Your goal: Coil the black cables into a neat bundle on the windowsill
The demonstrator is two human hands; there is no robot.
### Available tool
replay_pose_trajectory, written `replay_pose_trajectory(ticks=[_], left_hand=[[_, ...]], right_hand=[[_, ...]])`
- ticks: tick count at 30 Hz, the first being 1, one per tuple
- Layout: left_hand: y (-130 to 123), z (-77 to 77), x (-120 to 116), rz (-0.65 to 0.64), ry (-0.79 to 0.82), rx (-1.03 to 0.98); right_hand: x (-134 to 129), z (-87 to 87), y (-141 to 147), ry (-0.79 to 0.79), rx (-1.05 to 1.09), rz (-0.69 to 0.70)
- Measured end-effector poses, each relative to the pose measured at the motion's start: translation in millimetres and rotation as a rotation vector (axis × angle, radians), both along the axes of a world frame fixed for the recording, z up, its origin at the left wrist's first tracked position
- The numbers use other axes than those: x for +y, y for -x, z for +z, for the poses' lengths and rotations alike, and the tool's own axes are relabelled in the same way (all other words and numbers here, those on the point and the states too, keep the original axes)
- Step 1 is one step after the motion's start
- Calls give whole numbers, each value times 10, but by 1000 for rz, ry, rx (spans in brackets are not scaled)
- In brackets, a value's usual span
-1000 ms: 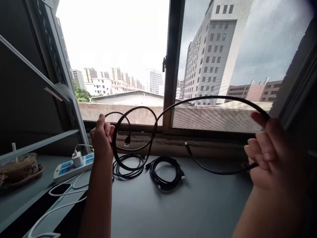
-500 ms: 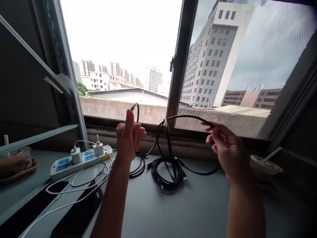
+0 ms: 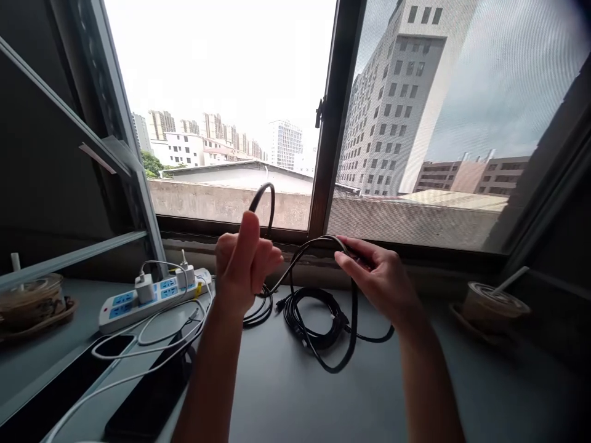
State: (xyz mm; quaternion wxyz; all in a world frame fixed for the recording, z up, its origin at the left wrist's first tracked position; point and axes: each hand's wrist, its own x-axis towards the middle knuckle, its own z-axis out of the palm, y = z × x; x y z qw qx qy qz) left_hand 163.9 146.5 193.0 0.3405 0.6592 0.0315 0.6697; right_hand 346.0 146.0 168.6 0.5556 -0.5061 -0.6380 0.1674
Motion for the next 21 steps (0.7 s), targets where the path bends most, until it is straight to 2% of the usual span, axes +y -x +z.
replay_pose_trajectory(ticks=[6,13,17,21], left_hand=[[163,35,-7,269,65,-121],[277,0,116,382,210,-118],[288,15,117,542,184,-264],[290,79,41,649,110,-452]], right_hand=[[83,-19,-180,-136,-82,-27],[45,3,-234,-272,-154,-186],[-25,35,-254,-357,-168,-228],[10,23,-319,-525,-269,-280]])
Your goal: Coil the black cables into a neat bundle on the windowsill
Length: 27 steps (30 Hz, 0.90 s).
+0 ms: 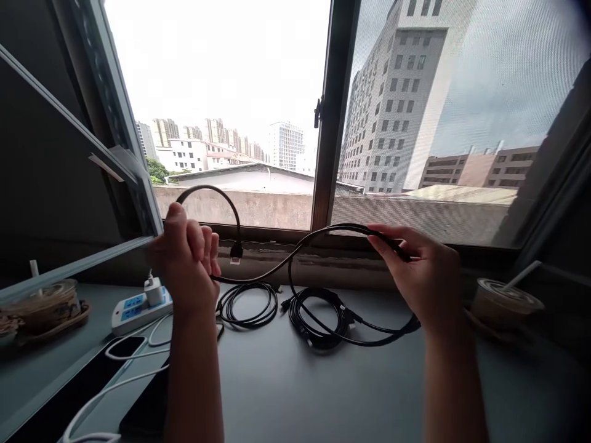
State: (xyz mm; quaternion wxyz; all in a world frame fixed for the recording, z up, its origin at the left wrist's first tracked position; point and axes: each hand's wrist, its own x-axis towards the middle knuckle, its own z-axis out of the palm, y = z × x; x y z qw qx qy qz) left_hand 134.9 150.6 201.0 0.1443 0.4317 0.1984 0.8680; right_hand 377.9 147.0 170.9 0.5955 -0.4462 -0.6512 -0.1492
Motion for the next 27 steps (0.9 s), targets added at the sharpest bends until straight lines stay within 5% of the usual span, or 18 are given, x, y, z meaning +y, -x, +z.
replay_pose_trajectory(ticks=[13,22,27], left_hand=[[-16,80,-150,-25,130,-33],[-501,-117,-16,-364,407,832],[-797,-178,-26,-514,505,726]], right_hand=[[86,-31,-2,39,8,-98],[-113,58,280,263,374,430],[-210,64,437,277,378,624]])
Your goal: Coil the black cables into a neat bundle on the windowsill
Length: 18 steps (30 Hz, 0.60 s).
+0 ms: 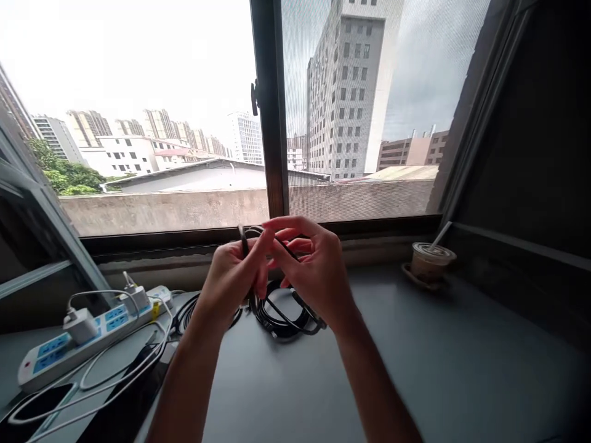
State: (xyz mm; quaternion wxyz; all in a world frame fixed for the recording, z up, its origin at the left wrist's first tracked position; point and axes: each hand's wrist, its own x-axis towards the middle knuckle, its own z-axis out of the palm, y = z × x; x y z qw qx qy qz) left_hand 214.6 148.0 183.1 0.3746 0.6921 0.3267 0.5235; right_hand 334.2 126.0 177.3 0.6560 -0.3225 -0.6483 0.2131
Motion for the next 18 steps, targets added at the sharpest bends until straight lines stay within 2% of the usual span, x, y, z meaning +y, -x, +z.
replay_pose_trajectory(ticks=[3,5,7,13,18], left_hand=[[-22,12,7,43,39,-176],[16,36,11,60,51,-200],[82,64,14,82,46,-226],[354,153,23,27,62,-450],[597,238,-24,-183,146,-612]], right_hand=[[-37,15,6,-27,-48,93],[-38,28,-38,-4,-56,151],[-12,35,-114,9,-43,145],[240,-48,-389,39,-76,-81],[634,-273,-584,136,-108,-284]])
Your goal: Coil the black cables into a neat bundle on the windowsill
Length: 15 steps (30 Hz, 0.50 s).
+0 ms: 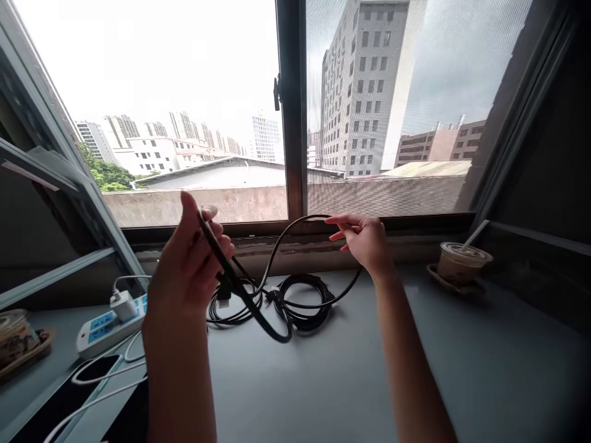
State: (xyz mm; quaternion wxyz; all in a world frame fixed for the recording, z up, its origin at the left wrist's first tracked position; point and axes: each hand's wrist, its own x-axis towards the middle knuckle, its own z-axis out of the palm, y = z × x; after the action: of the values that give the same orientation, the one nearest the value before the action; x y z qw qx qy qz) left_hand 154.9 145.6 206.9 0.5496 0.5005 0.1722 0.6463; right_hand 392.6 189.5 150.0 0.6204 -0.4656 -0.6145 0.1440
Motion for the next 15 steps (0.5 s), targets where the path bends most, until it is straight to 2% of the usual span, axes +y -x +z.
replay_pose_trajectory(ticks=[2,6,11,15], left_hand=[[89,9,-7,-49,-18,-93],[136,-27,34,-154,-19,-236],[-119,-85,53,-282,-22,-139],[-267,-113,52,-373,-39,-232]], right_hand=[[135,-84,-63,34,6,-41],[191,-119,-28,55,-49,41],[-74,21,329,-83,-186,264],[-337,128,535,-34,-324,378]])
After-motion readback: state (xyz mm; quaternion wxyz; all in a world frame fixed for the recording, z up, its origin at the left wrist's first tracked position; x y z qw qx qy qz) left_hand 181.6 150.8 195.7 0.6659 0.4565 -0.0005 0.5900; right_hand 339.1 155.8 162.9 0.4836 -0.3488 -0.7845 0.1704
